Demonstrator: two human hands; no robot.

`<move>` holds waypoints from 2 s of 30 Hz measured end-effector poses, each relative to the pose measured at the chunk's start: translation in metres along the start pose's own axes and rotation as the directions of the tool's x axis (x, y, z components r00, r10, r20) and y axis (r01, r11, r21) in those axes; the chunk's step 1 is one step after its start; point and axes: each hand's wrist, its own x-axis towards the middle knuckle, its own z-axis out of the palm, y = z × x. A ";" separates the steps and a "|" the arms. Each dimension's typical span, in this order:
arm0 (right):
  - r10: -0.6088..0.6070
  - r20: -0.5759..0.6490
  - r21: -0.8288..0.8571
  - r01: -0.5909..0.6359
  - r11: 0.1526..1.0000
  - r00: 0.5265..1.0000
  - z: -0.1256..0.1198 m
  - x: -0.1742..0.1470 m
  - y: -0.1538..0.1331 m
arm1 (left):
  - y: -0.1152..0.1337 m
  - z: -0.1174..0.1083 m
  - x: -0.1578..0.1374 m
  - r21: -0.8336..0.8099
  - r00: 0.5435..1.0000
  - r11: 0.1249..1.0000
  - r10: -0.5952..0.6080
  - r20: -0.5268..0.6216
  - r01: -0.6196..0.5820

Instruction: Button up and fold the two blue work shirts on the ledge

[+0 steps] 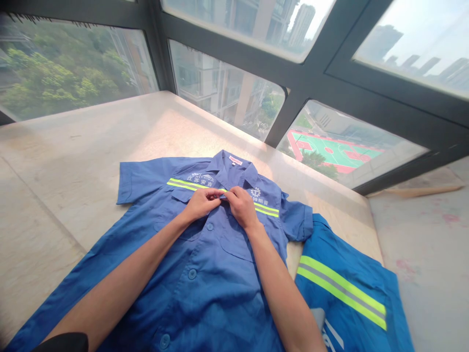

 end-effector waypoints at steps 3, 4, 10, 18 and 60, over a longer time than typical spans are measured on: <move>0.002 0.002 0.000 -0.002 1.000 1.000 0.000 0.000 0.000 | 0.001 0.000 0.000 0.054 1.000 0.998 0.024 0.015 -0.024; 0.001 0.002 0.001 -0.001 1.000 1.000 0.000 0.000 0.000 | 0.002 0.001 -0.001 0.087 0.999 0.996 0.036 0.009 -0.037; 0.022 0.018 0.048 -0.023 0.999 1.000 0.001 0.001 0.003 | 0.004 0.003 -0.002 0.178 0.997 0.981 0.078 -0.020 -0.073; 0.034 0.038 0.141 -0.039 0.989 0.999 0.001 0.001 0.005 | 0.001 0.005 -0.004 0.240 0.991 0.962 0.133 0.006 -0.130; 0.117 0.106 0.294 -0.143 0.945 0.987 0.000 0.001 0.007 | 0.005 0.004 0.001 0.088 1.000 0.996 -0.005 0.002 0.004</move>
